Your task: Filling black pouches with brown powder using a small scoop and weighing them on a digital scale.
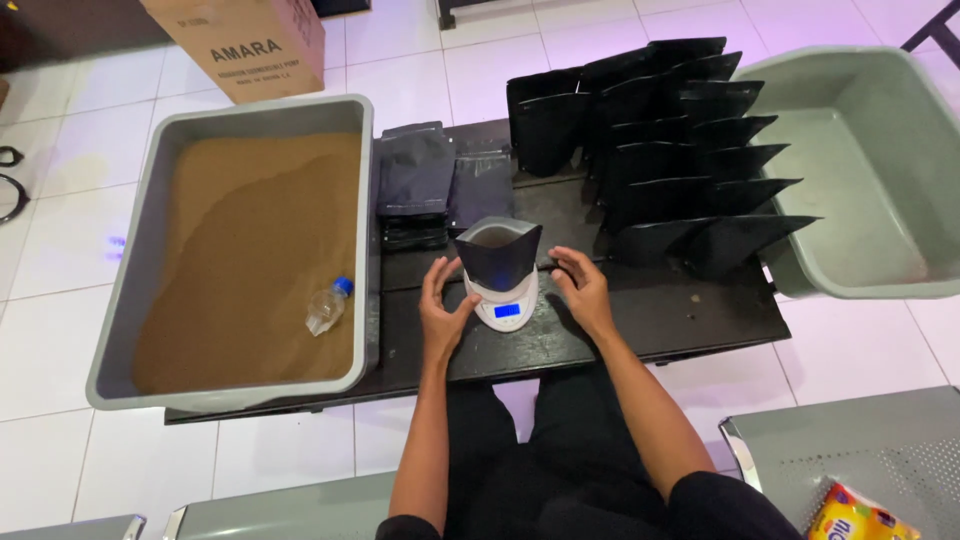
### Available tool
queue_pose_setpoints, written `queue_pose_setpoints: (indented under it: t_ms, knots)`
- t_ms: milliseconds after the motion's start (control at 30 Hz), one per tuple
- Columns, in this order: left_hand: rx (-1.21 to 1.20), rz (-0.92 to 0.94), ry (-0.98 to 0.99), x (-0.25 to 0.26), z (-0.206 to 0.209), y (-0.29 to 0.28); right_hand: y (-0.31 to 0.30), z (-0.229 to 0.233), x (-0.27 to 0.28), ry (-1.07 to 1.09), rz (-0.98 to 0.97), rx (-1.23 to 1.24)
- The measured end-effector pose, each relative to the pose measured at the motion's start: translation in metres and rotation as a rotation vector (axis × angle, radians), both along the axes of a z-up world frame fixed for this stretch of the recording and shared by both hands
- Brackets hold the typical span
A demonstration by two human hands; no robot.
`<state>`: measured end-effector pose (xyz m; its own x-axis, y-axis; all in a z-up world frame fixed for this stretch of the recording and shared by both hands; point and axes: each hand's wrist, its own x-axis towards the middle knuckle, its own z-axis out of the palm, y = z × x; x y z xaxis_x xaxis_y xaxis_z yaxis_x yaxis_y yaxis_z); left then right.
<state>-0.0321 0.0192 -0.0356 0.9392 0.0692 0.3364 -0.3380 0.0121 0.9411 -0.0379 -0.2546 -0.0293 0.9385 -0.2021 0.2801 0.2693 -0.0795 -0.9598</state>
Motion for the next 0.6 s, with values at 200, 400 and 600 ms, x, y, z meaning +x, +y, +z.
queue_pose_setpoints:
  t_ms: [200, 400, 600]
  knots:
    - [0.217, -0.007, -0.016, 0.007, 0.001, 0.002, 0.002, 0.007, 0.001, -0.096, 0.171, -0.113]
    - [0.329, -0.097, -0.078, 0.038, 0.04, -0.012, 0.01, 0.069, 0.022, -0.013, 0.162, -0.331]
    - [0.065, -0.145, 0.195, 0.038, 0.039, -0.03, 0.02, 0.087, 0.032, -0.105, 0.117, -0.311]
